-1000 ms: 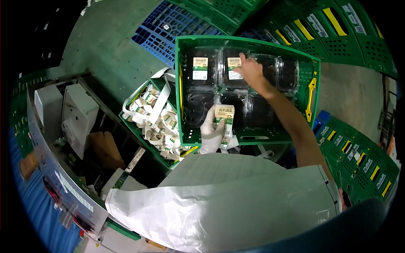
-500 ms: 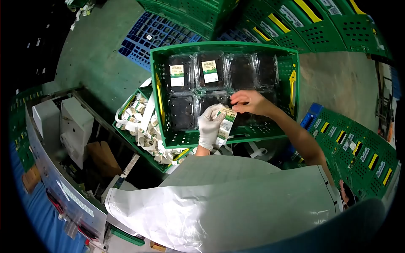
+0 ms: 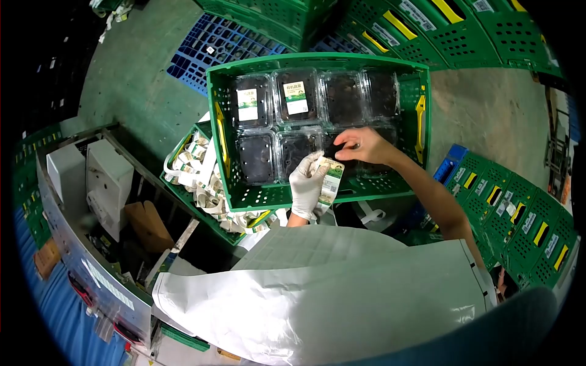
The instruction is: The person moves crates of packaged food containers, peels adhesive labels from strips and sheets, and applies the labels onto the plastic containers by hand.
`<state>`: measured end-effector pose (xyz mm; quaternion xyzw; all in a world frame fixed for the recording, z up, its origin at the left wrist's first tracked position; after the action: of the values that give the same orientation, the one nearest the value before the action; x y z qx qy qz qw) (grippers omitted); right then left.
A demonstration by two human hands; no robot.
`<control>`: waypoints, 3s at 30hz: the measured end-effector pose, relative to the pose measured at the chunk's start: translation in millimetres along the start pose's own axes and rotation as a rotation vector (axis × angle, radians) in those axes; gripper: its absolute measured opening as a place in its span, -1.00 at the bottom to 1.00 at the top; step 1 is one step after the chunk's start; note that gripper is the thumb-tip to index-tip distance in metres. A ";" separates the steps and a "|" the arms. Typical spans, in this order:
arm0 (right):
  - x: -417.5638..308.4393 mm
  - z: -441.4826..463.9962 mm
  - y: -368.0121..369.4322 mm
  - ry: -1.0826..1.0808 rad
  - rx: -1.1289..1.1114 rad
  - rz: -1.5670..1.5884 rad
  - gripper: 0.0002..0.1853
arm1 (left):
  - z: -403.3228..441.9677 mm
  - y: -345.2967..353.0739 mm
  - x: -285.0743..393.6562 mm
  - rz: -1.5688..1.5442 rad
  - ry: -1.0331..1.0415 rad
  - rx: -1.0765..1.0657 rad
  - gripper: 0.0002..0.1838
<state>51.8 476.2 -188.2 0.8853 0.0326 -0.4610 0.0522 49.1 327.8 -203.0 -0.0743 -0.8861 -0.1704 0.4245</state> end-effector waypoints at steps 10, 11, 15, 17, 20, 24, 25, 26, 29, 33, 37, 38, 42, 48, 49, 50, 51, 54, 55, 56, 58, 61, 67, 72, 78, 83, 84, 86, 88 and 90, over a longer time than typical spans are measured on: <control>14.1 -7.0 12.0 0.031 0.075 -0.189 -0.78 | 8.2 11.4 12.8 0.030 0.099 -0.102 -0.61; 9.2 -7.4 7.4 -0.020 0.137 -0.204 -0.79 | 9.3 7.6 8.0 0.102 0.070 -0.065 -0.63; -1.2 -6.7 6.3 -0.010 0.095 -0.068 -0.78 | 12.6 6.6 1.8 0.079 0.081 -0.084 -0.80; 3.0 -5.9 12.6 0.049 0.019 0.106 -0.79 | 15.1 6.3 2.8 0.184 0.123 -0.084 -0.81; 10.2 -3.4 7.7 0.058 0.048 0.076 -0.78 | 9.9 13.5 17.5 0.364 0.233 -0.098 -0.81; 1.3 -5.8 4.9 0.040 0.085 -0.035 -0.76 | 8.3 17.6 19.0 0.036 0.172 -0.090 -0.82; -3.0 -7.1 9.0 0.045 0.056 -0.063 -0.76 | 9.0 13.6 14.1 0.063 0.120 -0.056 -0.85; -4.9 -8.4 13.6 0.048 0.028 -0.092 -0.76 | 9.1 9.7 9.4 0.090 0.068 -0.022 -0.87; -5.7 -9.6 14.5 0.039 0.059 -0.103 -0.78 | 9.1 -0.4 10.1 0.039 0.086 0.053 -0.91; -16.7 6.4 -34.0 -0.031 0.240 -0.296 -0.75 | 5.3 10.6 -6.4 0.068 -0.097 -0.015 -0.86; -5.0 49.5 -143.8 -0.175 0.521 -0.592 -0.63 | 0.1 -2.8 -17.3 0.292 -0.144 -0.113 -0.81; 8.1 63.1 -154.0 -0.081 0.467 -0.589 -0.60 | -4.7 -6.5 -27.4 0.178 -0.263 -0.126 -0.80; 47.4 100.0 -130.9 -0.062 0.312 -0.868 -0.53 | 2.0 -8.1 -17.0 0.161 0.028 -0.160 -0.82; 30.1 97.8 -99.3 -0.130 0.591 -1.579 -0.33 | 7.1 15.7 -4.8 -0.052 -0.020 -0.119 -0.54; 6.6 82.8 -94.5 -0.339 0.711 -1.534 -0.32 | 8.0 20.2 0.4 -0.074 0.011 -0.120 -0.56; -13.8 62.8 -88.6 -0.548 0.828 -1.476 -0.31 | 8.2 25.0 2.3 -0.075 0.014 -0.121 -0.56; -6.9 55.9 -95.2 -0.438 0.711 -1.186 -0.36 | 9.2 27.4 5.5 -0.086 0.031 -0.099 -0.57; 37.9 28.7 -33.9 0.086 -0.121 -0.147 -0.68 | 12.6 38.3 8.0 -0.092 0.062 -0.093 -0.60; 20.7 4.8 -19.1 0.093 -0.211 -0.100 -0.69 | 14.7 44.8 5.8 -0.058 0.077 -0.131 -0.62; 16.5 -10.5 -21.4 0.129 -0.119 -0.032 -0.70 | 16.3 51.5 3.2 -0.024 0.092 -0.166 -0.63; 30.1 -28.3 -34.7 0.140 0.056 -0.027 -0.72 | 17.5 56.5 -1.1 0.049 0.070 -0.132 -0.75; 25.2 -43.9 -59.7 -0.020 0.164 -0.157 -0.75 | 22.5 53.3 -38.5 0.278 0.000 -0.058 -0.85; 27.8 -2.5 -218.2 -0.027 0.606 -0.910 -0.54 | -4.9 70.2 -63.9 0.312 -0.230 -0.285 -0.80; 72.5 48.9 -224.2 0.105 0.493 -1.226 -0.40 | -16.3 65.7 -23.5 0.473 0.362 -0.312 -0.82; 12.6 26.3 -175.3 -0.138 0.726 -1.435 -0.31 | -41.1 49.4 -43.4 -0.046 -0.061 -0.243 -0.76; 20.5 -30.4 -8.5 0.154 -0.077 0.008 -0.79 | -55.1 19.6 -37.1 0.136 0.052 -0.125 -0.65; 18.7 -40.1 11.7 0.177 -0.081 -0.152 -0.83 | -59.3 15.1 -23.4 0.146 0.066 -0.084 -0.59; -0.9 -46.4 46.0 -0.069 -0.024 -0.275 -0.87 | -67.5 -1.4 0.9 0.012 0.303 0.055 -0.54; -5.5 -47.6 79.2 -0.141 0.013 -0.262 -0.87 | -72.0 -29.3 -10.1 -0.108 0.143 0.090 -0.66; -25.5 -43.9 114.5 -0.318 0.001 -0.504 -0.84 | -84.7 -70.0 -7.1 0.018 0.102 0.310 -0.89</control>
<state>85.0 367.7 -135.2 0.7660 0.2426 -0.5922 -0.0600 95.8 231.8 -176.0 -0.0070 -0.8784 -0.0315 0.4767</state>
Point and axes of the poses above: each hand's wrist, its own z-axis towards the middle knuckle, its own y-axis out of the palm, x = y × z, the point moved 10 cm from there along z, towards the middle knuckle, and after that the axes turned 1 degree about z, right-handed, at the moved point
